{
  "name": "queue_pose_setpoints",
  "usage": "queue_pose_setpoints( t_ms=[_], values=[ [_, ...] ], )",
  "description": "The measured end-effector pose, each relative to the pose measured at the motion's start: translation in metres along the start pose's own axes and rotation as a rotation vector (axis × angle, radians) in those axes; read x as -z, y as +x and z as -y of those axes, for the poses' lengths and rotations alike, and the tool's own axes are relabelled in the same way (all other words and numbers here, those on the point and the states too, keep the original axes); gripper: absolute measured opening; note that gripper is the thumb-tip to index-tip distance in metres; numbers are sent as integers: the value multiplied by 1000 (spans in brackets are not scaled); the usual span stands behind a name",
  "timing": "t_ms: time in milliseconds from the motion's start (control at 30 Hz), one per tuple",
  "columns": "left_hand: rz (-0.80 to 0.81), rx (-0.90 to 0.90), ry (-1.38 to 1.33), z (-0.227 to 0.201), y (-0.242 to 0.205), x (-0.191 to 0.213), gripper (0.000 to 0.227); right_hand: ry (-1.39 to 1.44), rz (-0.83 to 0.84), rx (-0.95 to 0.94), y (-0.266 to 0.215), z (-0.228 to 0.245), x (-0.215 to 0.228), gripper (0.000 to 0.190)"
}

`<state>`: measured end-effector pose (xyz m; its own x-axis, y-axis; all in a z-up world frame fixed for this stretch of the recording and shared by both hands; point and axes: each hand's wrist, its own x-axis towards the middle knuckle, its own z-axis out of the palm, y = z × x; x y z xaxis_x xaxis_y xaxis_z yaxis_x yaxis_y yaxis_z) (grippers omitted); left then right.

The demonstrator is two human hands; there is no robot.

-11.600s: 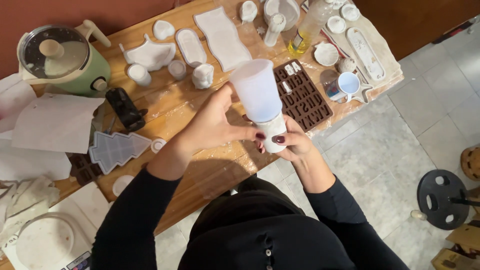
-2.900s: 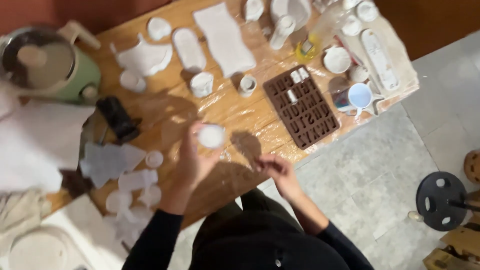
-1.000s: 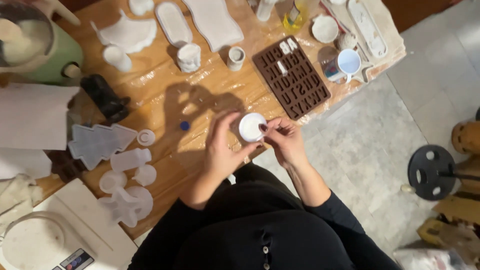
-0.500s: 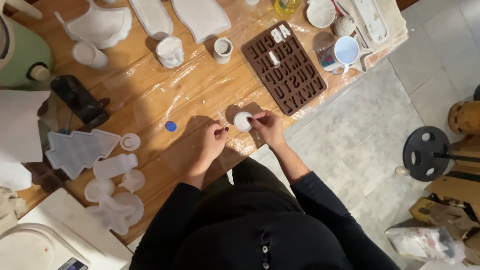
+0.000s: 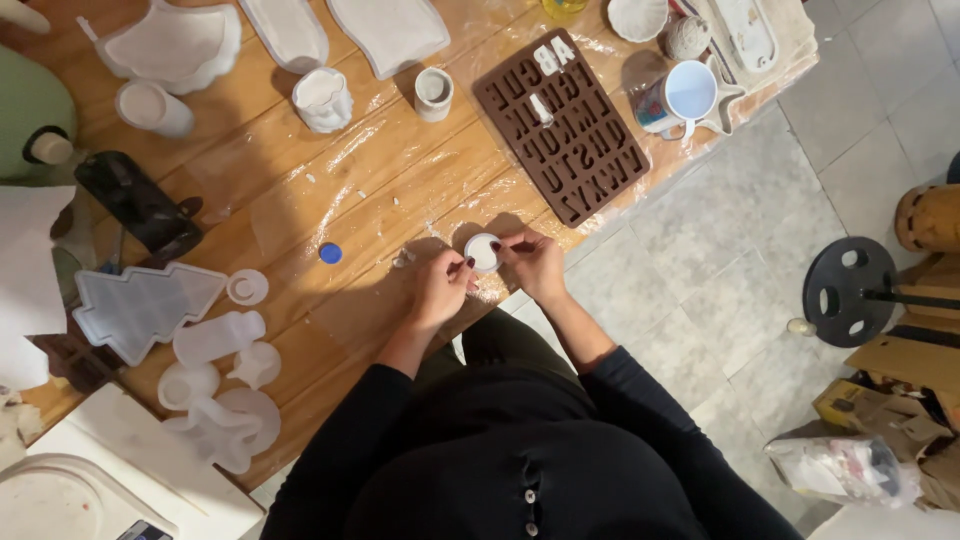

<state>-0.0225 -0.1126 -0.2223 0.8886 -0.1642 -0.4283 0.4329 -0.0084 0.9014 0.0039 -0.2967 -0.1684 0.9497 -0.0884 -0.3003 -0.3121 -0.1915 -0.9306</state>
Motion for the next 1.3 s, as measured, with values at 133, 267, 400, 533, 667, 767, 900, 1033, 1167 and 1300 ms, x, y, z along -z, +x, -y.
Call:
queue_pose_setpoints(
  t_ms=[133, 267, 400, 533, 667, 767, 900, 1033, 1167, 1300],
  values=[
    [12, -10, 15, -4, 2, 1, 12, 44, -1, -6, 5, -8, 8, 7],
    [17, 23, 42, -30, -1, 0, 12, 37, 29, -28, 6, -14, 14, 7],
    [-33, -54, 170, -39, -1, 2, 12, 179, 41, -91, 11, -28, 17, 8],
    [-7, -116, 136, -21, 7, 6, 12, 97, 19, -93, 14, -34, 20, 8],
    [45, -100, -11, -8, 10, 11, 11, 184, 32, -169, 17, -37, 24, 7],
    [62, -69, -85, -6, 9, 14, 10, 251, 33, -257, 18, -36, 26, 7],
    [48, -53, -119, -9, 6, 17, 11, 253, 51, -208, 19, -39, 27, 8],
    [42, -61, -126, -7, 4, 19, 11, 224, 36, -231, 14, -32, 24, 7],
    [45, -51, -116, -35, -8, 20, 10, 376, 20, -236, 5, -15, 23, 7],
    [96, -208, -117, -50, -13, 23, 10, 627, 132, -389, -13, 79, 27, 6]
  ],
)
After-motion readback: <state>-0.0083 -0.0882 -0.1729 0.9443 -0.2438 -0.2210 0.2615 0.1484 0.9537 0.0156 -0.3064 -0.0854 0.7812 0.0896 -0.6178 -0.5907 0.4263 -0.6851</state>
